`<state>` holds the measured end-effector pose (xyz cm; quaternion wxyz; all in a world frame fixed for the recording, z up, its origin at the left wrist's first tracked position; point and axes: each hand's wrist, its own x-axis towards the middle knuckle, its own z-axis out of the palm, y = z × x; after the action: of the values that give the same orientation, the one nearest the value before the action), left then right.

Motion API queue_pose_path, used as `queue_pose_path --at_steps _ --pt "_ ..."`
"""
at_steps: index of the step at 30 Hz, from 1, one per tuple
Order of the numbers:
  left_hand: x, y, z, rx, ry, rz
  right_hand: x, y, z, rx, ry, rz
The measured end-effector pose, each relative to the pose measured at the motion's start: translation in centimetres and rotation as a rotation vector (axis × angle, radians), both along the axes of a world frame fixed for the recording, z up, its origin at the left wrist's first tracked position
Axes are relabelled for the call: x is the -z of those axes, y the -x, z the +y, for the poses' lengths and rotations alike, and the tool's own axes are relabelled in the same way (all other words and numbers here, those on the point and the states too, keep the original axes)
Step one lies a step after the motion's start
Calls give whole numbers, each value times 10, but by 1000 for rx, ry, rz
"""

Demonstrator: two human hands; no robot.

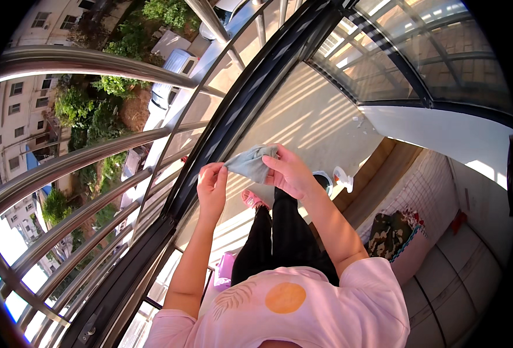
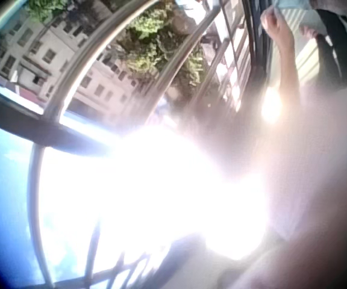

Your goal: The person sits on the floor and wets a cloth in a bucket of water. They then stand up and wipe the window frame and glass with the cloth, moving along the balcony to clean different sections of the window.

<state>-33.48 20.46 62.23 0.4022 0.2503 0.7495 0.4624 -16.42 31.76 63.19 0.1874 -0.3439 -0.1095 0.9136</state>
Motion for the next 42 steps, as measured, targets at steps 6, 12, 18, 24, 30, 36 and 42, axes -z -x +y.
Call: queue_pose_path --at_steps 6,12,18,24,30,36,42 --pt "9 -26 35 -268 207 -1113 -13 9 -36 13 -451 -88" --pt "43 -46 56 -394 188 -1367 -29 5 -56 11 -520 -115" --pt "65 -44 61 -364 194 -1712 -18 -7 -42 23 -534 -197" --pt "36 -45 72 -310 56 -1659 29 -33 5 102 -647 -593" --pt "24 -25 80 49 126 -1339 54 -58 49 -64 -21 -130" --pt "4 -1 142 240 224 -1144 64 -45 89 -173 67 131" --pt "-7 6 197 137 146 -875 45 -39 159 78 -26 116"
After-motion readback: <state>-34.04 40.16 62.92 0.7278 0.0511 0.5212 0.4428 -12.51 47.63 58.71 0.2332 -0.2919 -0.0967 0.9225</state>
